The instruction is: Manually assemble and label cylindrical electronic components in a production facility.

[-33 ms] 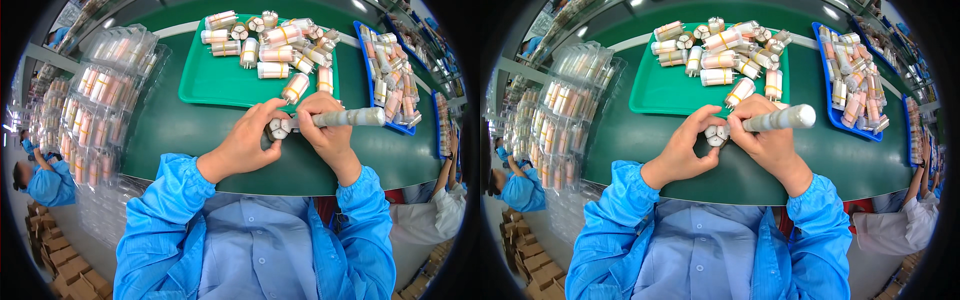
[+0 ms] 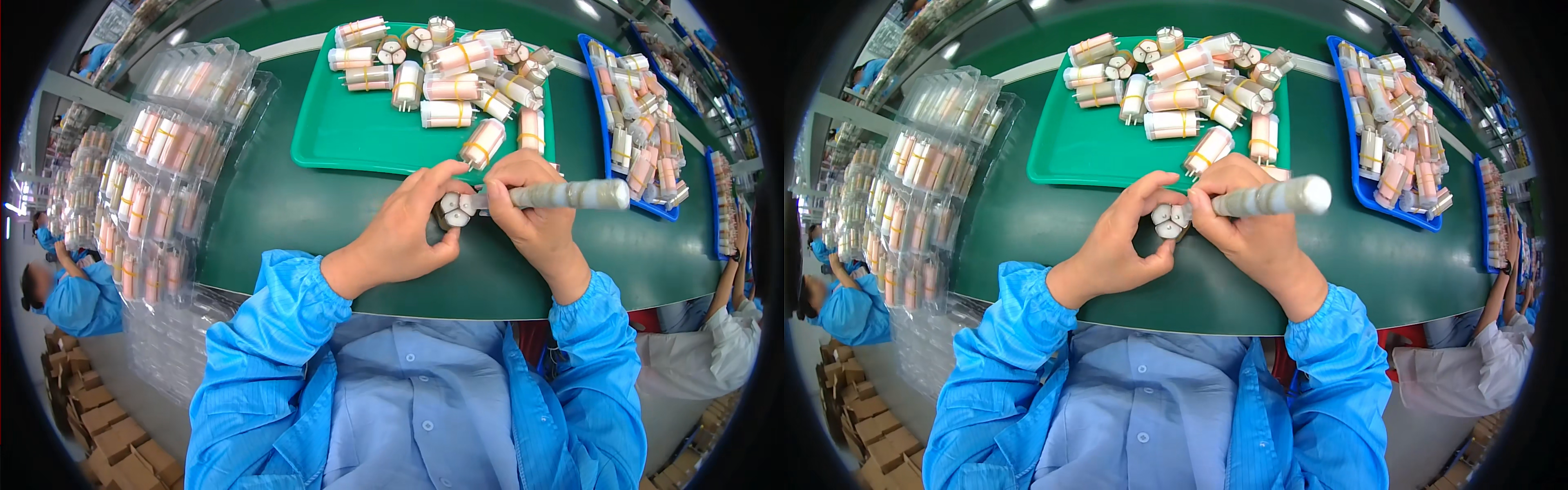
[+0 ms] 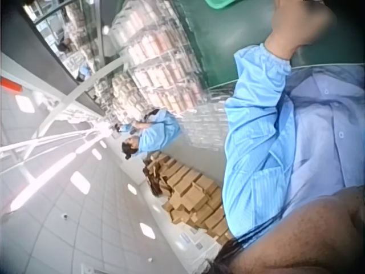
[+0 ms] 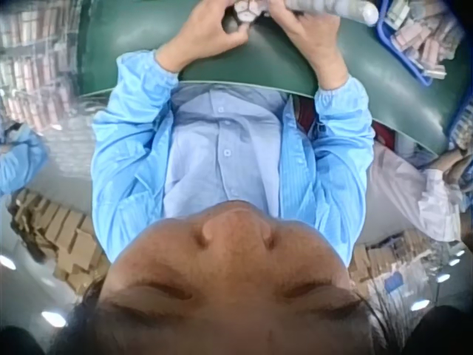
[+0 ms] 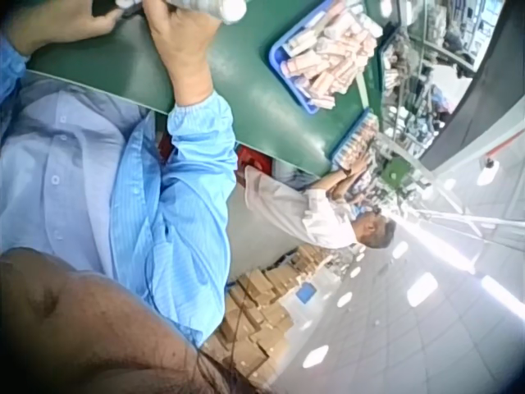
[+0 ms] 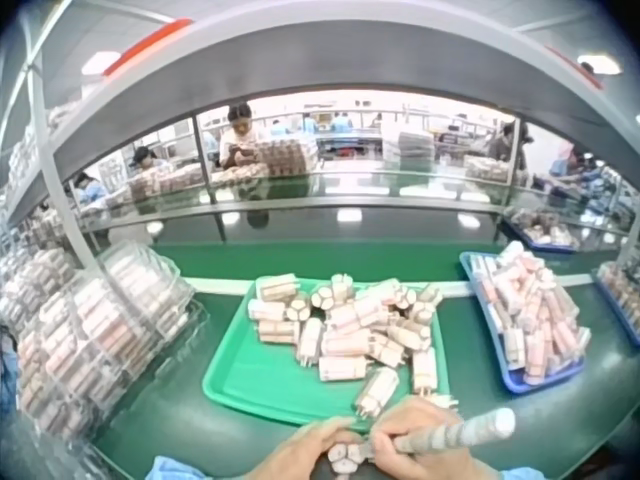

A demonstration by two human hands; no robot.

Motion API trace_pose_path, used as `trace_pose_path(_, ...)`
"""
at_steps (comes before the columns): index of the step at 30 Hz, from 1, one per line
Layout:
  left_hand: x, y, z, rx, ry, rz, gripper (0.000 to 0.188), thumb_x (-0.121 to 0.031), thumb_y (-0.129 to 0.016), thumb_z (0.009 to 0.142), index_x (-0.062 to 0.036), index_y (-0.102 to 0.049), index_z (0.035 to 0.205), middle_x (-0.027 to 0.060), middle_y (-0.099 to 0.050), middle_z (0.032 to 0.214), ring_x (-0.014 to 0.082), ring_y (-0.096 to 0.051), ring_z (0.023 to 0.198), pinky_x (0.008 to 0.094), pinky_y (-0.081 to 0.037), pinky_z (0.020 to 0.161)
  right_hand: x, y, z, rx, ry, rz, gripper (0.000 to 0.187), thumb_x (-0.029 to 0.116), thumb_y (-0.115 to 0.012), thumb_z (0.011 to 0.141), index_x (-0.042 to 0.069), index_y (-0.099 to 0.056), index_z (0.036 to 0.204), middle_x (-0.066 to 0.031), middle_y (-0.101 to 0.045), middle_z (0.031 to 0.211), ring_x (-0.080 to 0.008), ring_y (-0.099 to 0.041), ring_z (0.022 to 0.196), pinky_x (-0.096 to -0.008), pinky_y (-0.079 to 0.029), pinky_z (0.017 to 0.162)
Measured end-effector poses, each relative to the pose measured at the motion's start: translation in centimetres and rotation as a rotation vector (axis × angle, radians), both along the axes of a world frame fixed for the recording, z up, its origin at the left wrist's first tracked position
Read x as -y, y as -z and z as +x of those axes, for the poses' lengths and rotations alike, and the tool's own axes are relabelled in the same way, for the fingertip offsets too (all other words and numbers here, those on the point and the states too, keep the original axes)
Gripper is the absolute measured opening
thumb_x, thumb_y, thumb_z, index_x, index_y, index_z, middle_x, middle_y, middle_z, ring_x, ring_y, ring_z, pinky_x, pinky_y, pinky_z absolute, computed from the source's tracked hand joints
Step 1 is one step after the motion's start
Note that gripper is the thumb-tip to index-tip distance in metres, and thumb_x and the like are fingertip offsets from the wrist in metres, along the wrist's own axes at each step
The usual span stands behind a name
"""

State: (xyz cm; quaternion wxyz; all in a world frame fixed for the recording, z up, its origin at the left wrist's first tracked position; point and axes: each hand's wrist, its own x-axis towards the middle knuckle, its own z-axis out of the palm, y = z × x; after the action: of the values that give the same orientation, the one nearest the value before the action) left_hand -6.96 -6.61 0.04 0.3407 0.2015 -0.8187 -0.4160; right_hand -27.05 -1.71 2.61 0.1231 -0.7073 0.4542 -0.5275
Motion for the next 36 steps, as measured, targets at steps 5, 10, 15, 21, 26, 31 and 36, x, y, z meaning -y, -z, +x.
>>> trace_pose_path(5, 0.0, 0.0, 0.0, -0.001, -0.013, -0.069, 0.074, 0.003, -0.070, 0.075, -0.0041, -0.040, 0.143, 0.0154, -0.066, 0.114, 0.0348, -0.061, 0.104, 0.0439, -0.053, 0.089, -0.3, -0.1, 0.2, -0.018, -0.003, 0.007, 0.010, 0.002, -0.074, 0.088, 0.003, -0.064, 0.086, -0.0095, -0.064, 0.080, -0.0231, -0.063, 0.071, -0.0365, -0.050, 0.062)
trace_pose_path(10, -0.1, -0.5, 0.1, 0.022, -0.051, -0.090, 0.071, -0.006, -0.081, 0.076, -0.0038, -0.046, 0.138, 0.0160, -0.065, 0.114, 0.0355, -0.062, 0.104, 0.0444, -0.053, 0.087, -0.3, 0.4, 0.5, 0.034, -0.018, 0.102, 0.010, 0.002, -0.074, 0.087, 0.003, -0.064, 0.086, -0.0096, -0.063, 0.079, -0.0237, -0.063, 0.072, -0.0372, -0.050, 0.065)
trace_pose_path(15, -0.3, -0.2, 0.5, 0.047, -0.152, -0.204, 0.059, -0.012, -0.090, 0.073, -0.0045, -0.058, 0.122, 0.0148, -0.065, 0.111, 0.0306, -0.066, 0.099, 0.0386, -0.054, 0.081, -0.1, 0.5, 0.6, 0.035, -0.002, 0.112, 0.009, 0.003, -0.074, 0.087, 0.002, -0.065, 0.084, -0.0091, -0.064, 0.080, -0.0237, -0.063, 0.073, -0.0370, -0.049, 0.065)
trace_pose_path(21, -0.4, -0.2, 0.9, 0.076, -0.158, -0.164, 0.058, -0.011, -0.084, 0.079, -0.0028, -0.057, 0.129, 0.0167, -0.065, 0.118, 0.0345, -0.066, 0.104, 0.0411, -0.054, 0.088, 0.0, 0.6, 0.4, 0.114, 0.009, 0.063, 0.009, 0.003, -0.073, 0.088, 0.002, -0.066, 0.084, -0.0080, -0.064, 0.081, -0.0199, -0.063, 0.074, -0.0349, -0.048, 0.064)
trace_pose_path(26, -0.2, 0.2, 1.8, -0.289, -0.015, 0.756, 0.056, -0.007, -0.074, 0.092, -0.0013, -0.052, 0.144, 0.0168, -0.063, 0.133, 0.0270, -0.064, 0.122, 0.0391, -0.053, 0.104, -0.9, 0.3, -0.5, 0.432, 0.087, 0.169, 0.010, 0.003, -0.069, 0.093, 0.001, -0.065, 0.084, -0.0066, -0.065, 0.083, -0.0152, -0.059, 0.070, -0.0305, -0.046, 0.063)
trace_pose_path(31, 0.6, -0.5, 3.9, -0.411, 0.079, 0.878, 0.056, -0.007, -0.069, 0.096, 0.0007, -0.047, 0.147, 0.0200, -0.060, 0.138, 0.0302, -0.060, 0.128, 0.0448, -0.049, 0.109, -1.0, 0.9, -0.3, 0.305, 0.053, 0.141, 0.010, 0.001, -0.069, 0.091, 0.001, -0.064, 0.083, -0.0060, -0.065, 0.079, -0.0155, -0.059, 0.068, -0.0312, -0.045, 0.062)
trace_pose_path(36, 0.9, -0.9, 6.7, -0.480, 0.013, 0.825, 0.057, -0.004, -0.068, 0.096, 0.0010, -0.046, 0.148, 0.0201, -0.060, 0.139, 0.0304, -0.059, 0.129, 0.0458, -0.049, 0.109, -0.8, 0.8, 0.3, 0.066, 0.041, 0.010, 0.010, -0.001, -0.069, 0.087, 0.003, -0.063, 0.080, -0.0065, -0.063, 0.075, -0.0200, -0.060, 0.066, -0.0342, -0.046, 0.064)
